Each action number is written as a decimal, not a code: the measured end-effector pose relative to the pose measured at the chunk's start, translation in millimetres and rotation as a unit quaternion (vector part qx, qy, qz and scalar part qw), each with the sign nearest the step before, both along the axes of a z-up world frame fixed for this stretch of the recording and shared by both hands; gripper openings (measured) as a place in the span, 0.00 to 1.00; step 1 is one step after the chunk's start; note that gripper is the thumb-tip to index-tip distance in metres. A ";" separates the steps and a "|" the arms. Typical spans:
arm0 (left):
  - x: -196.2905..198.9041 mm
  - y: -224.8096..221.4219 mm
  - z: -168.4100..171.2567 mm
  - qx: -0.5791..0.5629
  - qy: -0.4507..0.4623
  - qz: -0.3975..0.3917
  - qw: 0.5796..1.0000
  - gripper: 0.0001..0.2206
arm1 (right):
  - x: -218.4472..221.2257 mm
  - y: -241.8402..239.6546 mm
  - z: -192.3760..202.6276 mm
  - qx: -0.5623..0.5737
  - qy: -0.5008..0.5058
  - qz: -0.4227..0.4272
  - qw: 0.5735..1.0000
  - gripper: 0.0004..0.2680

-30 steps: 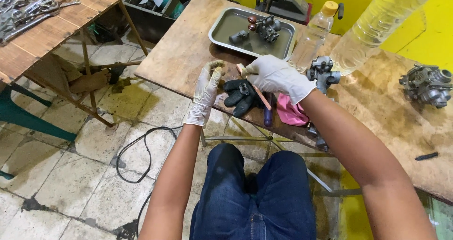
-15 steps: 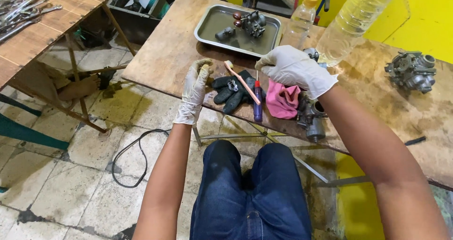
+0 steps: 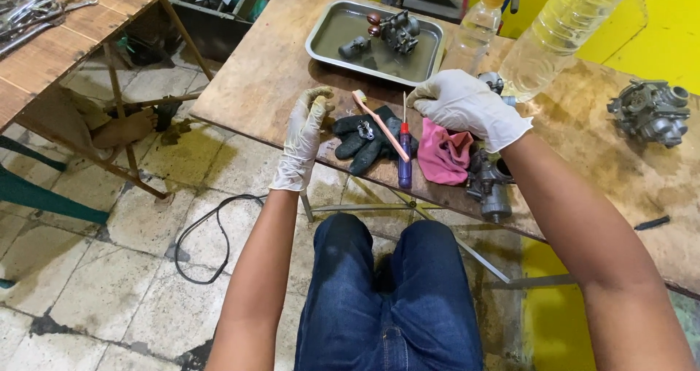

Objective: The person cleans small carburetor components using a toothbrush and solvent. They repeatedly dip parts into a tray of liquid, scrub them, and place them back into the tray or on the table.

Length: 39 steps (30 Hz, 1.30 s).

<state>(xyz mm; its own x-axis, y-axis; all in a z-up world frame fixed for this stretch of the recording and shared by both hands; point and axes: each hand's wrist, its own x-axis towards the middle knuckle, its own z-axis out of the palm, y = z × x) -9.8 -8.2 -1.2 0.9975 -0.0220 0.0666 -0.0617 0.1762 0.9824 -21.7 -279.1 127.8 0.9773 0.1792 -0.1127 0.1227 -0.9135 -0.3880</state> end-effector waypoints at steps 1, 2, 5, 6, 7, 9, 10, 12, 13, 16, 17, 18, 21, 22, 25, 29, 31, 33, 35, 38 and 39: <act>0.2 0.2 2.2 0.000 0.001 0.001 1.000 0.21 | 0.4 -0.5 1.4 0.000 0.001 0.001 1.000 0.12; -0.5 0.8 3.6 -0.003 0.000 0.000 1.000 0.21 | 0.4 -0.7 2.1 0.005 0.004 -0.001 1.000 0.12; -3.1 2.4 7.0 -0.004 0.003 -0.001 1.000 0.21 | -0.8 -0.6 4.1 0.009 0.012 -0.010 1.000 0.12; -3.5 1.9 8.4 -0.002 0.006 -0.002 1.000 0.21 | -1.3 -1.6 5.0 0.008 0.015 -0.017 1.000 0.12; -3.5 1.0 9.9 -0.002 0.006 -0.002 1.000 0.21 | -0.9 -2.3 5.0 0.008 0.016 -0.018 1.000 0.12; -5.3 1.4 11.7 0.003 0.005 -0.001 1.000 0.22 | -0.8 -1.8 3.4 0.004 0.017 -0.029 0.999 0.12; -3.2 1.9 7.4 0.004 0.006 -0.001 1.000 0.22 | -1.2 -0.8 4.3 0.004 0.019 -0.030 0.999 0.12; 1.3 2.5 -0.6 -0.009 0.010 -0.005 1.000 0.21 | -1.9 1.1 6.9 0.004 0.022 -0.041 0.999 0.12; 2.0 2.2 -1.7 -0.009 0.011 -0.005 1.000 0.21 | -0.4 -1.2 5.6 0.004 0.022 -0.041 0.999 0.12; 2.3 2.6 -1.2 -0.015 0.011 -0.009 1.000 0.21 | 3.7 -5.4 2.4 -0.006 0.024 -0.033 0.999 0.12; 1.6 2.9 0.8 -0.015 0.012 -0.009 1.000 0.21 | 4.8 -5.7 1.1 -0.006 0.023 -0.037 0.999 0.12; 0.1 3.1 2.0 -0.015 0.013 -0.008 1.000 0.21 | 5.6 -6.1 -0.7 -0.007 0.022 -0.041 0.999 0.12; -3.0 2.2 7.4 -0.017 0.018 -0.012 1.000 0.22 | 8.2 -4.9 -0.8 0.000 0.035 -0.048 0.998 0.13; -2.9 2.2 8.2 -0.017 0.019 -0.012 1.000 0.22 | 6.9 -4.1 -0.7 0.000 0.036 -0.048 0.998 0.13; -1.6 2.6 9.8 -0.017 0.024 -0.012 0.999 0.22 | 7.0 -3.3 -2.9 0.012 0.037 -0.049 0.998 0.12; 0.7 3.1 7.4 -0.010 0.023 -0.012 1.000 0.21 | 11.3 -6.0 -5.0 -0.005 0.051 -0.044 0.998 0.13; 1.8 4.0 6.8 -0.009 0.022 -0.010 1.000 0.20 | 10.7 -4.4 -0.6 -0.010 0.053 -0.040 0.998 0.13; 3.2 3.8 5.7 -0.011 0.023 -0.010 1.000 0.21 | 10.0 -2.2 3.9 -0.015 0.065 -0.021 0.998 0.13; 4.9 4.6 2.1 -0.012 0.015 -0.012 1.000 0.21 | 12.1 -2.1 3.6 -0.025 0.066 -0.026 0.997 0.13; 4.3 4.8 1.5 -0.014 0.011 -0.015 1.000 0.20 | 8.7 2.4 11.4 -0.034 0.064 -0.029 0.997 0.13; 3.5 4.3 2.0 -0.017 0.015 -0.014 1.000 0.20 | 6.4 4.3 15.3 -0.034 0.063 -0.028 0.997 0.13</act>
